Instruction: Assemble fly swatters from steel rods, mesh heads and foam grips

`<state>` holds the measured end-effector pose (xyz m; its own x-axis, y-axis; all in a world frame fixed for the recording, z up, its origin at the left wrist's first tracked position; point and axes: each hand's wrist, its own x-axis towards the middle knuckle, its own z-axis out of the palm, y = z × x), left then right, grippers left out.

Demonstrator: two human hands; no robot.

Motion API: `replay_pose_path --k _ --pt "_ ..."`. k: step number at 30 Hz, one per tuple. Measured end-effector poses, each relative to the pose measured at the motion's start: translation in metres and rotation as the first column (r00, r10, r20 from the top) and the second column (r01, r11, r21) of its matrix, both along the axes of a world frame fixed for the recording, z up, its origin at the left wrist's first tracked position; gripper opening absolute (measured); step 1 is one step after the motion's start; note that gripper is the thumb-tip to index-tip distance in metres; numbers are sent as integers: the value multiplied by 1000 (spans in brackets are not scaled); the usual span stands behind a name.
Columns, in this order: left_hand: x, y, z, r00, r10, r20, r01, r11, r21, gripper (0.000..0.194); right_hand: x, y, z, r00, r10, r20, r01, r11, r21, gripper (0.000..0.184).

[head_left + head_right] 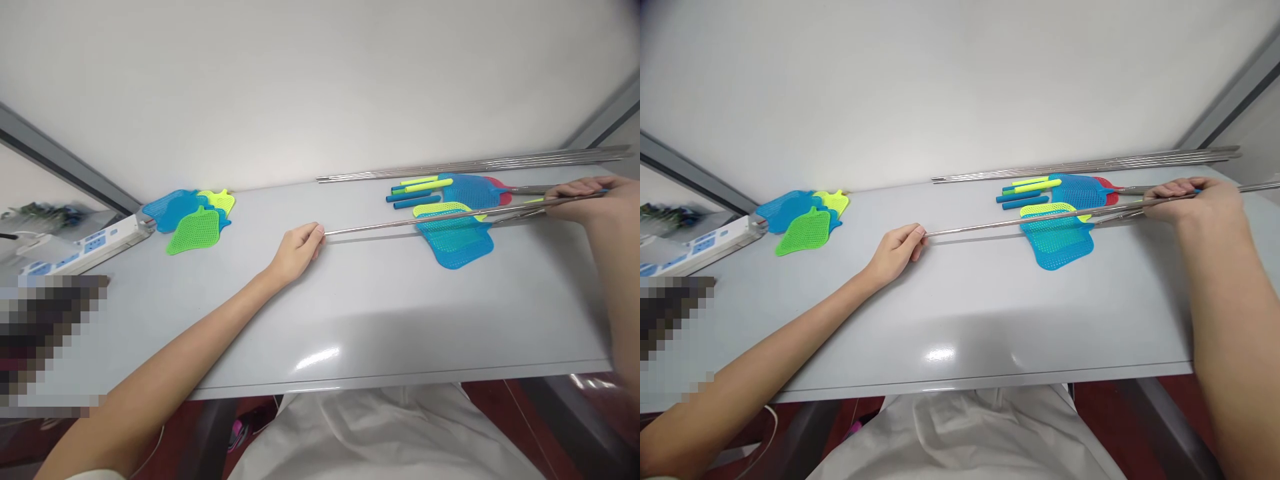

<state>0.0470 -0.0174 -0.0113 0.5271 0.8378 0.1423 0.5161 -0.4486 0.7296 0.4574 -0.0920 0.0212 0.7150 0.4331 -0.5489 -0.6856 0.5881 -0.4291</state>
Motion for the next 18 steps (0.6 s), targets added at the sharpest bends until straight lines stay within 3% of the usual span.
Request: replay_pose_path --k 18 --pt "1 0 1 1000 13 -16 -13 1000 12 35 1 -1 0 998 8 62 -8 1000 -9 25"
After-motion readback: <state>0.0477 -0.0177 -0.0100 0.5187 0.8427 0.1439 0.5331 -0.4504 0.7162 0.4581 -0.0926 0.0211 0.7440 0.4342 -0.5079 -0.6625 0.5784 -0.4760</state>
